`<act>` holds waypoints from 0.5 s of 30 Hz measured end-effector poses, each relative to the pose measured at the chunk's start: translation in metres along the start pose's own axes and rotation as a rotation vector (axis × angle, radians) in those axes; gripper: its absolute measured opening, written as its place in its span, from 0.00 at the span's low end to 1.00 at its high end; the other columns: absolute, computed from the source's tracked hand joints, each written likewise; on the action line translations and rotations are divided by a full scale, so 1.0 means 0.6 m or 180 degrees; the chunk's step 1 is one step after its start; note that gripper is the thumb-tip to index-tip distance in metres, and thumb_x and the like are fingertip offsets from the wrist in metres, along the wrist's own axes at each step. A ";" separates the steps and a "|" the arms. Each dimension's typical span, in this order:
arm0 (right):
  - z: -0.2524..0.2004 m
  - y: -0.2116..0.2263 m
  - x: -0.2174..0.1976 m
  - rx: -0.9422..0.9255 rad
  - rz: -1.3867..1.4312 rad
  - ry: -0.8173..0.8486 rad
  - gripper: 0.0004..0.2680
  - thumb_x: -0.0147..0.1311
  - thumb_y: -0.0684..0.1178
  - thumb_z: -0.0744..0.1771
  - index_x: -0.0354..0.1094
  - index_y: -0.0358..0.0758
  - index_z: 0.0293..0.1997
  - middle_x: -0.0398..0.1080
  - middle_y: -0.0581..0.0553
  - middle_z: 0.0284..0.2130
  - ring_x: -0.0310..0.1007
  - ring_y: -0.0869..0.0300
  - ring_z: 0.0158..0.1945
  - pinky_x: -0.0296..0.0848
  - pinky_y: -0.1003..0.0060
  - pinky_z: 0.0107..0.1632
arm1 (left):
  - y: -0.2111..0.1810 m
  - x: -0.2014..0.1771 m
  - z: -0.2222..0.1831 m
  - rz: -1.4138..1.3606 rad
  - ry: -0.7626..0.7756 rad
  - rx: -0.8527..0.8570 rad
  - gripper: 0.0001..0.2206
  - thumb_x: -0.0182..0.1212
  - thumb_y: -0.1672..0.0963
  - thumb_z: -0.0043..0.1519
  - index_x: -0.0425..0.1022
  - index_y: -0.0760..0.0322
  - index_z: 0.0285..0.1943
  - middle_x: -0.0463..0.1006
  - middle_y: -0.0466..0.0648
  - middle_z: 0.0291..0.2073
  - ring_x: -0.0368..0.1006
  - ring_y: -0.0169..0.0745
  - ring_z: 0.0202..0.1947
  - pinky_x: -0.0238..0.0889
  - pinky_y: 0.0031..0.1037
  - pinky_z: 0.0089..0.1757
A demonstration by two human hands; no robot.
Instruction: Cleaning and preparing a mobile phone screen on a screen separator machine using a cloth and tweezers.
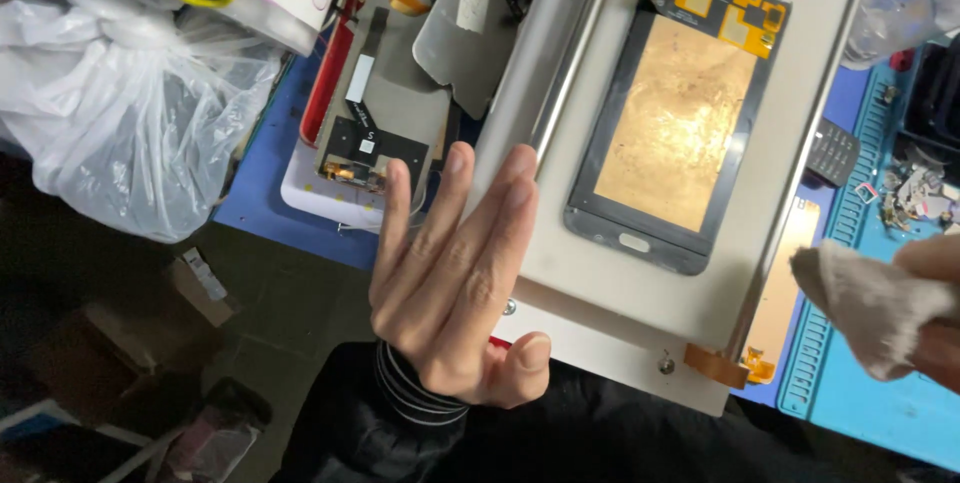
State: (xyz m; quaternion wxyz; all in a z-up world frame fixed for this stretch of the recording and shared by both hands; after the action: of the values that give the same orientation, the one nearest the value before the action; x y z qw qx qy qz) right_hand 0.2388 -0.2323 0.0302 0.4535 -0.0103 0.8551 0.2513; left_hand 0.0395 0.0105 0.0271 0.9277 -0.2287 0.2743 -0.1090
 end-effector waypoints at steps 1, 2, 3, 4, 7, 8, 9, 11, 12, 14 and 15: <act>-0.004 0.006 0.002 -0.0006 0.0085 -0.0013 0.16 0.63 0.33 0.58 0.72 0.35 0.48 0.84 0.36 0.33 0.93 0.50 0.35 0.92 0.55 0.46 | 0.001 0.001 -0.003 0.0021 0.0004 0.0001 0.29 0.32 0.48 0.68 0.71 0.76 0.60 0.82 0.65 0.54 0.71 0.67 0.64 0.47 0.59 0.69; -0.009 0.012 0.003 -0.0013 0.0171 -0.0027 0.16 0.62 0.33 0.58 0.71 0.35 0.49 0.83 0.36 0.34 0.93 0.49 0.37 0.92 0.55 0.48 | 0.003 0.002 -0.006 0.0042 0.0009 0.0002 0.30 0.31 0.47 0.68 0.71 0.75 0.61 0.81 0.64 0.55 0.70 0.67 0.64 0.46 0.59 0.69; -0.012 0.019 0.004 -0.0034 0.0252 -0.0038 0.16 0.61 0.32 0.58 0.71 0.34 0.50 0.83 0.35 0.36 0.93 0.49 0.39 0.92 0.55 0.50 | 0.002 0.003 -0.008 0.0049 0.0013 0.0010 0.30 0.31 0.47 0.68 0.71 0.75 0.61 0.81 0.64 0.55 0.70 0.67 0.64 0.46 0.59 0.69; -0.015 0.027 0.005 -0.0055 0.0334 -0.0049 0.16 0.60 0.32 0.59 0.70 0.33 0.51 0.83 0.35 0.37 0.93 0.49 0.41 0.91 0.54 0.53 | 0.002 0.004 -0.009 0.0029 0.0026 -0.0051 0.30 0.30 0.46 0.69 0.70 0.75 0.62 0.80 0.64 0.56 0.69 0.67 0.66 0.45 0.61 0.70; -0.013 0.156 -0.012 -0.2054 -0.0895 -0.0253 0.10 0.60 0.38 0.59 0.74 0.38 0.42 0.79 0.37 0.41 0.86 0.54 0.36 0.86 0.56 0.40 | -0.001 -0.001 -0.005 0.0042 0.0097 -0.0086 0.31 0.29 0.46 0.69 0.68 0.76 0.63 0.79 0.66 0.57 0.67 0.68 0.67 0.45 0.62 0.70; -0.042 0.215 -0.002 -0.3994 -0.2252 -0.0458 0.04 0.62 0.45 0.59 0.79 0.43 0.33 0.75 0.40 0.44 0.80 0.59 0.28 0.81 0.58 0.25 | -0.004 -0.002 -0.001 0.0062 0.0155 -0.0073 0.31 0.30 0.47 0.69 0.68 0.78 0.63 0.79 0.67 0.57 0.67 0.68 0.67 0.46 0.62 0.70; -0.041 0.236 0.004 -0.3973 -0.2231 -0.0475 0.04 0.62 0.45 0.59 0.79 0.43 0.33 0.75 0.40 0.44 0.80 0.59 0.28 0.81 0.58 0.25 | -0.007 -0.004 0.001 0.0054 0.0180 -0.0052 0.31 0.30 0.47 0.69 0.68 0.78 0.63 0.79 0.67 0.57 0.67 0.68 0.67 0.46 0.62 0.70; -0.051 0.285 0.003 -0.4379 -0.2198 -0.1288 0.03 0.59 0.43 0.67 0.80 0.44 0.39 0.72 0.49 0.36 0.68 0.63 0.19 0.64 0.64 0.15 | -0.011 -0.005 0.005 0.0108 0.0209 -0.0105 0.30 0.33 0.47 0.68 0.69 0.80 0.62 0.78 0.68 0.57 0.67 0.71 0.67 0.47 0.65 0.69; -0.050 0.285 0.002 -0.4352 -0.2182 -0.1302 0.03 0.59 0.43 0.67 0.80 0.44 0.39 0.72 0.49 0.36 0.68 0.63 0.19 0.64 0.64 0.15 | -0.012 -0.004 0.005 0.0097 0.0233 -0.0086 0.30 0.33 0.47 0.68 0.69 0.80 0.62 0.78 0.68 0.57 0.67 0.71 0.67 0.47 0.65 0.69; -0.053 0.289 0.002 -0.4535 -0.2090 -0.1285 0.03 0.60 0.41 0.64 0.78 0.42 0.37 0.72 0.43 0.44 0.67 0.60 0.21 0.66 0.64 0.18 | -0.011 -0.003 0.004 0.0083 0.0248 -0.0150 0.31 0.33 0.47 0.68 0.67 0.81 0.63 0.77 0.69 0.58 0.66 0.72 0.67 0.45 0.64 0.70; -0.061 0.269 -0.005 -0.4531 -0.2101 -0.1270 0.03 0.60 0.41 0.64 0.78 0.42 0.37 0.72 0.43 0.44 0.67 0.60 0.21 0.66 0.64 0.18 | -0.010 0.000 0.002 0.0072 0.0244 -0.0163 0.31 0.33 0.47 0.68 0.67 0.81 0.63 0.77 0.69 0.58 0.66 0.72 0.67 0.45 0.64 0.70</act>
State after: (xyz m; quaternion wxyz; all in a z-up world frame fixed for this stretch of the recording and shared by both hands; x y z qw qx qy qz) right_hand 0.1729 -0.1081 0.1173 0.5329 -0.5033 0.3460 0.5856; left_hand 0.0396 0.0057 0.0309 0.9115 -0.2448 0.3149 -0.1001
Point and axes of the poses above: each hand's wrist, its own z-axis towards the middle knuckle, its own x-axis out of the palm, y = z × x, the point moved 5 cm from there along z, towards the middle knuckle
